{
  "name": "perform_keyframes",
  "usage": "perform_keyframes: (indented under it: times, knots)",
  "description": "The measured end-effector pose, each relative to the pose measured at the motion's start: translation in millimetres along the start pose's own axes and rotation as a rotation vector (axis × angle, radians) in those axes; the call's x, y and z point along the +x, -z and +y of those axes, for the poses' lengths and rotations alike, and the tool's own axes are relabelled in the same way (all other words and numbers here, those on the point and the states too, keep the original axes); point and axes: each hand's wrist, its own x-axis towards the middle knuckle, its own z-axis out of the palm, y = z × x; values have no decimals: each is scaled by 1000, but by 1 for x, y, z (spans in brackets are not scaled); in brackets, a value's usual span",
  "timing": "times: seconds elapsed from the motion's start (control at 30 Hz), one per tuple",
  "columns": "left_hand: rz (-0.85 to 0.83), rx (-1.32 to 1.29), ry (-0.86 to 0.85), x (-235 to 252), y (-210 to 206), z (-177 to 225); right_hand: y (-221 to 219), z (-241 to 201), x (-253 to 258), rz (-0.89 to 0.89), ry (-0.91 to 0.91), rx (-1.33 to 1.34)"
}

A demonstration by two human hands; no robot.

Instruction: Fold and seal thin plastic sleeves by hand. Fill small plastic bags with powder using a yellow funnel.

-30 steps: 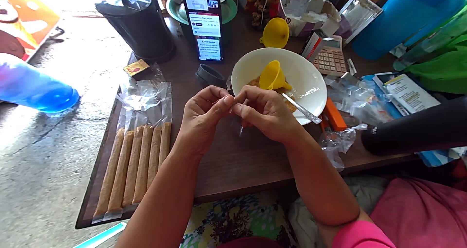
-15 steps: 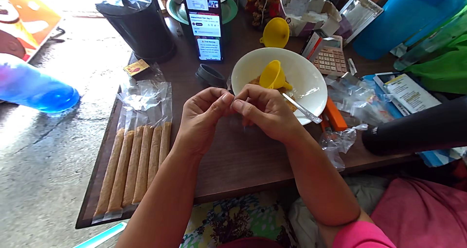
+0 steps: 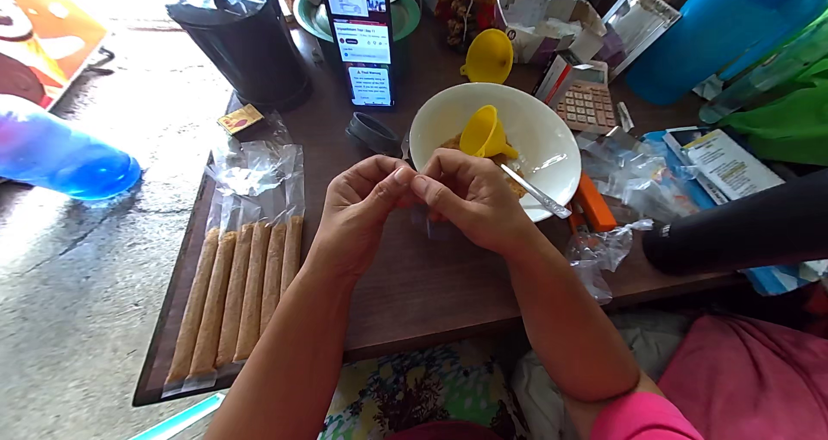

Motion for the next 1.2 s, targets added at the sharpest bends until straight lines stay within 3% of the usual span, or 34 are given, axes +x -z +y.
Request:
perform_keyframes:
  times: [1.2]
  knots:
    - [-22, -109, 33, 0, 3, 0, 1, -2, 0, 4, 24, -20]
